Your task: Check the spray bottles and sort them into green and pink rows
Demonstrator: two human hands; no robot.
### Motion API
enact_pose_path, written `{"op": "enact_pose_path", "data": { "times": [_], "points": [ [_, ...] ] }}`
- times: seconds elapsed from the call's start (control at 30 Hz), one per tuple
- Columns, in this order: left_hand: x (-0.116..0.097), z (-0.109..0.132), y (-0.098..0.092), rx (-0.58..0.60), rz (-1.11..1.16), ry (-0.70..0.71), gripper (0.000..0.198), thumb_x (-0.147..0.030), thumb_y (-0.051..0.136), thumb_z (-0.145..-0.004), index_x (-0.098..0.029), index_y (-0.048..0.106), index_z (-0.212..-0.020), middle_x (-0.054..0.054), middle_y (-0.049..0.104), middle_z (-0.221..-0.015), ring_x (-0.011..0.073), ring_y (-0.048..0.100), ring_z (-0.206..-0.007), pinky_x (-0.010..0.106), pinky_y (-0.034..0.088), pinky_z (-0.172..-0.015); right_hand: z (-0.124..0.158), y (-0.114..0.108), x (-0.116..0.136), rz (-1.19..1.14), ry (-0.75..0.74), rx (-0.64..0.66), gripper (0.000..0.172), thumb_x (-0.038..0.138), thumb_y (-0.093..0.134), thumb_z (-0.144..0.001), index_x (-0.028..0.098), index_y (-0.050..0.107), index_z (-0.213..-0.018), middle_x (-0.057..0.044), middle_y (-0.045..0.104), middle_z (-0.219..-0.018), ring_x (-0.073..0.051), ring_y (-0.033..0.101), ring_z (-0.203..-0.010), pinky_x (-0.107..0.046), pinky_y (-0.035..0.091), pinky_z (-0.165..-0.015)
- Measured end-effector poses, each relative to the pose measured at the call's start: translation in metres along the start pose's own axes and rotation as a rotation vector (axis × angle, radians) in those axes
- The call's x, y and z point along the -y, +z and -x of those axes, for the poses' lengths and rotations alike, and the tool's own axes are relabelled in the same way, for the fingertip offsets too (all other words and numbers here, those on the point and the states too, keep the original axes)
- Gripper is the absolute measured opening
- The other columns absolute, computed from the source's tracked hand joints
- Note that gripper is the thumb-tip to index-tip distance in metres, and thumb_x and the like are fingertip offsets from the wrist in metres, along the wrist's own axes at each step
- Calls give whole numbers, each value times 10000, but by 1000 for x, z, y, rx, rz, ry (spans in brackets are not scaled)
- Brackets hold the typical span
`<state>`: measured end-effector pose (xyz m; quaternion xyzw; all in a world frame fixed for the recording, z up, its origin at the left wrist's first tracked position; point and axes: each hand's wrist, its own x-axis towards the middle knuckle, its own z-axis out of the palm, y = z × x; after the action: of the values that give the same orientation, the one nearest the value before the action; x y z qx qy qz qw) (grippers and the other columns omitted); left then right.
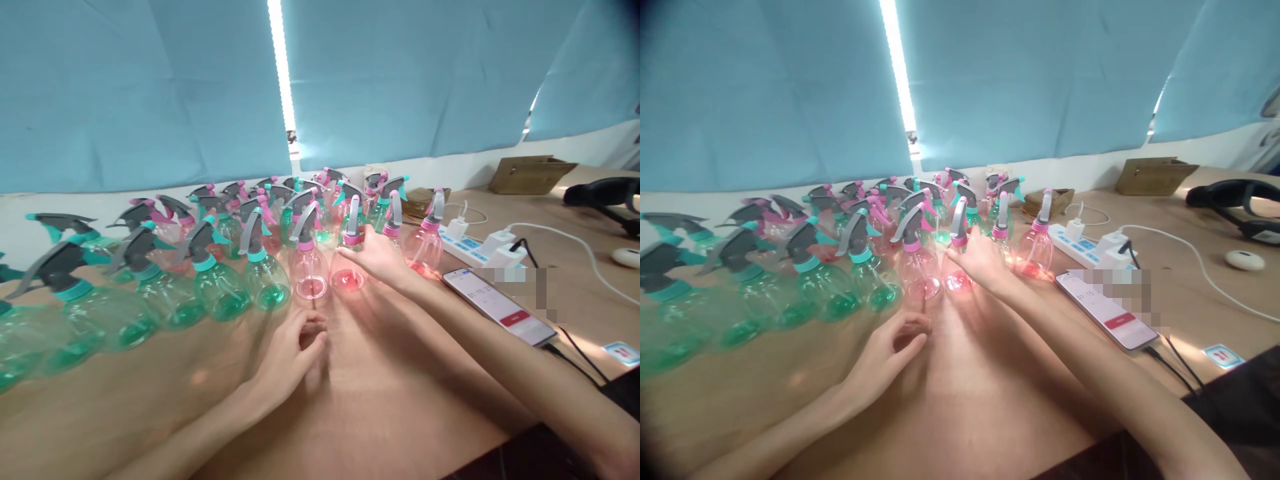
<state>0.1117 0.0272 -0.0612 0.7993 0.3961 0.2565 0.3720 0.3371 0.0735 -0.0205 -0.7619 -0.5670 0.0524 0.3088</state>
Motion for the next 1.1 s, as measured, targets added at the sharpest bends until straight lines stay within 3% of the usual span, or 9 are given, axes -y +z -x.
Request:
{"op": "enact_pose_path", "data": {
  "times": [0.17, 0.33, 0.47, 0.6, 0.77, 0.9, 1.0, 1.1],
  "points": [
    [-7, 7, 1, -6, 23, -21, 118, -241, 539, -919, -215, 609, -1010, 72, 687, -1108, 240, 677, -1022, 426, 551, -903, 21, -12, -1, 37, -37, 29, 481, 557, 604, -819, 164, 564, -1094, -164, 707, -965, -378, 674, -906, -404, 457, -654],
    [-12, 13, -6, -29, 46, -25, 151, -295, 542, -919, -217, 603, -1033, 82, 664, -1151, 256, 647, -1039, 456, 533, -915, 60, -20, 1, 44, -94, 50, 353, 553, 538, -869, 218, 587, -971, -101, 701, -953, -340, 673, -876, -381, 438, -630],
    [-15, 17, -18, -82, 68, 2, 183, -313, 575, -901, -225, 583, -1061, 66, 648, -1181, 258, 596, -1129, 502, 433, -1045, 95, -18, 7, 21, -189, 6, 468, 675, 514, -863, 217, 567, -943, -63, 672, -836, -280, 651, -745, -343, 414, -570],
    [-18, 22, -30, -142, 123, 40, 349, -402, 626, -881, -247, 533, -1180, 69, 586, -1302, 261, 539, -1232, 492, 405, -1082, 122, -10, 22, -2, -397, -81, 490, 687, 507, -867, 202, 566, -898, -69, 646, -825, -261, 620, -763, -353, 442, -618],
    [-27, 35, -45, -134, 146, 127, 639, -319, 720, -802, -293, 422, -1366, 62, 502, -1442, 276, 504, -1298, 489, 396, -1100, 147, 13, 50, -111, -522, -86, 387, 537, 553, -853, 166, 577, -960, -96, 622, -857, -261, 607, -762, -376, 480, -606],
    [-39, 47, -58, -135, 139, 166, 627, -302, 710, -784, -243, 447, -1351, 88, 593, -1314, 288, 603, -1152, 456, 494, -968, 163, 33, 68, -255, -614, 83, 422, 570, 637, -812, 210, 604, -1030, -92, 629, -998, -282, 626, -902, -432, 538, -732],
    [-40, 57, -67, -144, 165, 158, 444, -298, 648, -832, -231, 512, -1249, 55, 651, -1109, 221, 662, -885, 385, 540, -808, 173, 44, 83, -350, -648, 191, 538, 613, 639, -810, 242, 554, -1189, -90, 636, -1100, -296, 640, -960, -479, 552, -807],
    [-31, 65, -76, -180, 200, 159, 286, -289, 571, -877, -231, 551, -1156, 20, 625, -992, 186, 635, -796, 354, 530, -760, 177, 52, 96, -436, -655, 224, 677, 623, 686, -768, 250, 482, -1295, -101, 635, -1161, -351, 605, -1088, -550, 499, -950]
  ]
}}
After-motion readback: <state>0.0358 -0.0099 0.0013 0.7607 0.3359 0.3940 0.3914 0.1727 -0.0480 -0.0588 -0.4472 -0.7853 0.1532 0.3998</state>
